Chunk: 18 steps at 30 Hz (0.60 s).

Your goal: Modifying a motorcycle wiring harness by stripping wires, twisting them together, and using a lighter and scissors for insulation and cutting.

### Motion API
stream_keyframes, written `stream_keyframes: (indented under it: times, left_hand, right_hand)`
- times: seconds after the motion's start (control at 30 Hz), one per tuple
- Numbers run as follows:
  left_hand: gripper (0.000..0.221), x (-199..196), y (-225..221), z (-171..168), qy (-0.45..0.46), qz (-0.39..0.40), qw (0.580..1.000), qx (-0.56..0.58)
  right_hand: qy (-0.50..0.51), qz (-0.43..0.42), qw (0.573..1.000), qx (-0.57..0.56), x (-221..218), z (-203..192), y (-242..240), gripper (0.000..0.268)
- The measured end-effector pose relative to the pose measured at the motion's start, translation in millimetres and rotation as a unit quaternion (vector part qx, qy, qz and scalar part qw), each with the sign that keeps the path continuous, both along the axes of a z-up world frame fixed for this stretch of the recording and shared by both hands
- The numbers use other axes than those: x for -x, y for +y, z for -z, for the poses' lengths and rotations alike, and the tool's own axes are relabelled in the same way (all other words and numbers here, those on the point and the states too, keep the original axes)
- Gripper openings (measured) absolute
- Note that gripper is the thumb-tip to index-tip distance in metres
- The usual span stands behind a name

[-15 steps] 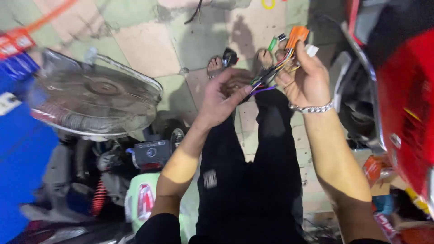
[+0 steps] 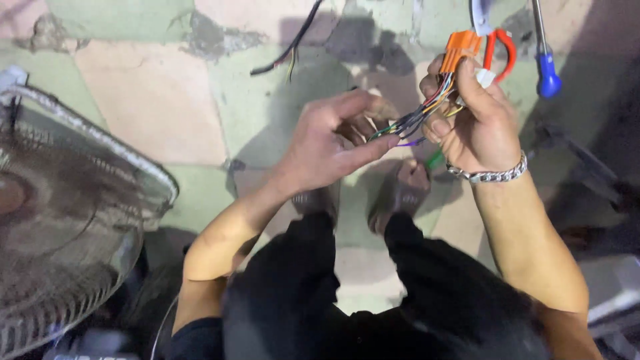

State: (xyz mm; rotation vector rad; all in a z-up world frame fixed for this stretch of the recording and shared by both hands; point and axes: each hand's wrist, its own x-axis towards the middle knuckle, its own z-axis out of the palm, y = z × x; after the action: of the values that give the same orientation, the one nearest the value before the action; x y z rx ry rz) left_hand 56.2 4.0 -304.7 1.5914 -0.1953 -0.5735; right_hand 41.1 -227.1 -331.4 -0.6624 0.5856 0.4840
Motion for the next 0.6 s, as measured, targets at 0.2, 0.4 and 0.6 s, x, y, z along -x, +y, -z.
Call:
stream_keyframes:
  times: [0.2, 0.4, 0.6]
  left_hand:
    - [0.021, 3, -4, 41, -0.12, -0.05, 0.99, -0.045]
    - [0.013, 12, -7, 45, -0.017, -0.093, 0.995, -0.022]
    - [0.017, 26, -3, 54, 0.024, -0.088, 0.996, -0.018]
  right_hand:
    - [-0.063, 0.015, 0.997, -0.033, 1, 51, -6, 0.032]
    - [-0.106, 0.013, 0.994, -0.007, 11, 58, -6, 0.037]
    - [-0.124, 0.016, 0.992, 0.003, 23, 59, -6, 0.035]
